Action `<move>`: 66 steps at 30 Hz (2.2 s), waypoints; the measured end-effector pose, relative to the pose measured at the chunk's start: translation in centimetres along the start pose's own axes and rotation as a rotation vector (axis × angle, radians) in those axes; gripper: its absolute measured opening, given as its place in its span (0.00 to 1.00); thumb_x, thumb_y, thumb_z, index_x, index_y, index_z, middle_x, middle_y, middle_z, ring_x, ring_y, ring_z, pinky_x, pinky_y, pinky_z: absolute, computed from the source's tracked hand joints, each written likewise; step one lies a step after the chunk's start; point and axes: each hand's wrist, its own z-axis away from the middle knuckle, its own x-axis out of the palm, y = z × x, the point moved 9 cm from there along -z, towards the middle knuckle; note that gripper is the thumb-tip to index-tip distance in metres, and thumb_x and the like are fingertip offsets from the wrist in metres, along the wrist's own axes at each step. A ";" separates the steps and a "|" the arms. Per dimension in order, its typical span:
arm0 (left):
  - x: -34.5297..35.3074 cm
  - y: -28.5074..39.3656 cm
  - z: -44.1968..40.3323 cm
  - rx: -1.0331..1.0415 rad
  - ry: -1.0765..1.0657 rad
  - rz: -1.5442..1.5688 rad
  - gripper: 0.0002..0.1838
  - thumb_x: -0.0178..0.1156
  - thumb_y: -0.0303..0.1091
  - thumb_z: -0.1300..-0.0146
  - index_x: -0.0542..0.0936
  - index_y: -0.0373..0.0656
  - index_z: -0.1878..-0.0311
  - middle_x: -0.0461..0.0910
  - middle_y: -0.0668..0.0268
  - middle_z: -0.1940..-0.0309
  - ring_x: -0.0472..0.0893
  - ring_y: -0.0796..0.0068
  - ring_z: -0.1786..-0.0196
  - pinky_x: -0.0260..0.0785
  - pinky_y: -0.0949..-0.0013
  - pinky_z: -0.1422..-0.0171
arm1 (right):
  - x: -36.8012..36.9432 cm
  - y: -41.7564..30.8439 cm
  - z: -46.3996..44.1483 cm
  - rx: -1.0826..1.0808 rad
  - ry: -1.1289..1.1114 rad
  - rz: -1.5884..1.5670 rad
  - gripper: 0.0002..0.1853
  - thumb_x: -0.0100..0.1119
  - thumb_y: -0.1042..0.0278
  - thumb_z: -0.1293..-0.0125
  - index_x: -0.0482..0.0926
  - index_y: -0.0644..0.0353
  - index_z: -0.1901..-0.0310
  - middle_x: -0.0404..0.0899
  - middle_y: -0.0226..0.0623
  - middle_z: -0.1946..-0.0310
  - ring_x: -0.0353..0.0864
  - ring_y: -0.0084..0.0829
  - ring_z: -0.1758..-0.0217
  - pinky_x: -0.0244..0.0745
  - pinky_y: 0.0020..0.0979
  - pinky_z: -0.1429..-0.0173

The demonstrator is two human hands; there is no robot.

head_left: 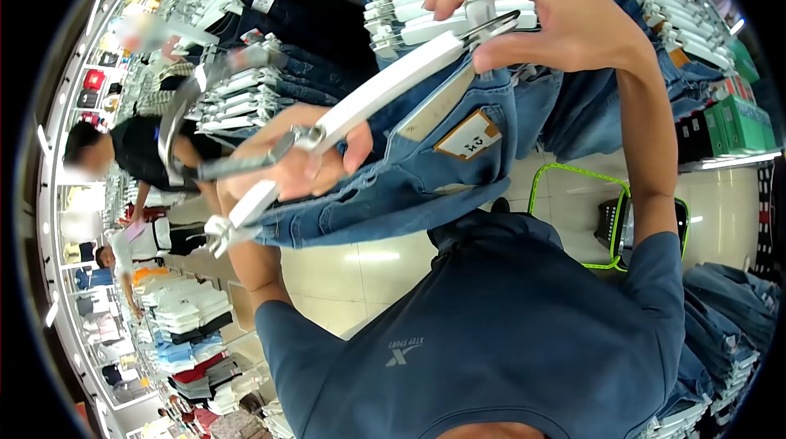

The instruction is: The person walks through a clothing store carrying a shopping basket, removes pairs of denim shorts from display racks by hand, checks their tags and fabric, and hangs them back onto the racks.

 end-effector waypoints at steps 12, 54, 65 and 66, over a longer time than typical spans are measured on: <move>-8.4 4.7 -7.3 0.189 0.383 -0.525 0.27 0.46 0.54 0.32 0.79 0.35 0.59 0.72 0.71 0.87 0.66 0.84 0.86 0.55 0.80 0.83 | 0.6 -0.3 3.5 0.338 -0.098 0.515 0.16 0.61 0.53 0.40 0.77 0.60 0.67 0.69 0.39 0.87 0.69 0.40 0.83 0.62 0.35 0.75; -5.4 -17.9 -12.7 0.479 0.850 -0.170 0.09 0.53 0.28 0.37 0.70 0.37 0.73 0.63 0.78 0.80 0.59 0.89 0.74 0.51 0.78 0.72 | 3.3 9.5 3.1 0.871 -0.236 -0.424 0.23 0.52 0.56 0.32 0.75 0.67 0.79 0.70 0.32 0.88 0.73 0.24 0.83 0.73 0.27 0.74; -6.1 -18.6 -12.8 0.489 0.845 -0.136 0.09 0.52 0.30 0.36 0.71 0.37 0.72 0.63 0.78 0.79 0.59 0.88 0.74 0.51 0.78 0.72 | 3.4 9.9 3.1 0.882 -0.220 -0.453 0.21 0.52 0.57 0.32 0.76 0.67 0.76 0.71 0.32 0.87 0.72 0.24 0.83 0.72 0.28 0.75; -6.2 -18.8 -12.9 0.474 0.849 -0.139 0.10 0.52 0.30 0.35 0.72 0.37 0.72 0.63 0.78 0.79 0.59 0.88 0.74 0.51 0.78 0.71 | 3.4 9.9 3.2 0.894 -0.220 -0.465 0.21 0.52 0.57 0.32 0.76 0.67 0.76 0.71 0.32 0.87 0.73 0.24 0.83 0.72 0.28 0.74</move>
